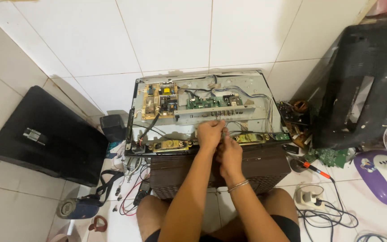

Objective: Repairing the internal components of a television by connecting cables and using a screwdriver

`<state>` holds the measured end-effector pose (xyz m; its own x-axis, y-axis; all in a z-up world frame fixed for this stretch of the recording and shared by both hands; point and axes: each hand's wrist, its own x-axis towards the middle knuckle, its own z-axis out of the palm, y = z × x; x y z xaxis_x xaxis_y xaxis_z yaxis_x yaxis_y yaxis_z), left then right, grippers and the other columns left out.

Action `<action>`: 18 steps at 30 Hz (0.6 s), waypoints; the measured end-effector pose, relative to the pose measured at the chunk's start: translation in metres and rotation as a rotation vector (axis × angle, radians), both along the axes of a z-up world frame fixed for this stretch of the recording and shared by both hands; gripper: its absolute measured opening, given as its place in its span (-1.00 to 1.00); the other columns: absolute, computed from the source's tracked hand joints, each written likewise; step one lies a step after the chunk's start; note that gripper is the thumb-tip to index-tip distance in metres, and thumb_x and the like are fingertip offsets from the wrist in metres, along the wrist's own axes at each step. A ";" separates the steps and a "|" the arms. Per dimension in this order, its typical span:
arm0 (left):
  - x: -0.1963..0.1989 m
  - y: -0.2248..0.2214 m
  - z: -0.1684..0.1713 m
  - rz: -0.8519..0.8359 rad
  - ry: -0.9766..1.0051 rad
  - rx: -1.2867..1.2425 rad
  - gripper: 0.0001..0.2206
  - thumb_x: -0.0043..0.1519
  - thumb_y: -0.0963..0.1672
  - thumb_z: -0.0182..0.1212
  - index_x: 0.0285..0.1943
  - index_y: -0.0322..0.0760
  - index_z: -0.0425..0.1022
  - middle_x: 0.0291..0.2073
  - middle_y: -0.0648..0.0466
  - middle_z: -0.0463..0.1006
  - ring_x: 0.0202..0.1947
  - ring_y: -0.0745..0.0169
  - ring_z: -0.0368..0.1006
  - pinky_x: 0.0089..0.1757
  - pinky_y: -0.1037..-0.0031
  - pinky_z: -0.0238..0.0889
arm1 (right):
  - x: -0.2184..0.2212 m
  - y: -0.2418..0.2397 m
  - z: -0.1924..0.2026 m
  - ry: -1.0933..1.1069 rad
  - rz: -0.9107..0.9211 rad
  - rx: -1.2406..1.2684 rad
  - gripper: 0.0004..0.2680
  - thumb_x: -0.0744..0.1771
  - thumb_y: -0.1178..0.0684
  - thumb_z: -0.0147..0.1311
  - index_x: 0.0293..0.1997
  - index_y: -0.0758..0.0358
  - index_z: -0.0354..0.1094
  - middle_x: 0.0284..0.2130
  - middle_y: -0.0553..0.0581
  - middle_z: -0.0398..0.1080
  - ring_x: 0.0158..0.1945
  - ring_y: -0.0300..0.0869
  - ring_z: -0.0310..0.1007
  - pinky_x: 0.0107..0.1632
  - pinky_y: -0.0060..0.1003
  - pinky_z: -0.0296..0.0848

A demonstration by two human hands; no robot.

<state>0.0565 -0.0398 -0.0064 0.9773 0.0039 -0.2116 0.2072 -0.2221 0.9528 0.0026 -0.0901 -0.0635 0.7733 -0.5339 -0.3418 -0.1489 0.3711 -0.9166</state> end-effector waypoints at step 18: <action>0.017 0.063 -0.025 0.017 -0.474 0.645 -0.83 0.15 -0.05 0.38 -0.13 -0.06 0.69 -0.30 0.07 0.66 -0.22 -0.05 0.63 -0.17 0.18 0.50 | -0.002 -0.010 0.039 -0.088 0.150 0.257 -0.71 0.46 -0.10 -0.18 -0.05 0.38 0.35 -0.65 -0.17 -0.12 -0.67 -0.33 -0.12 -0.66 -0.48 -0.11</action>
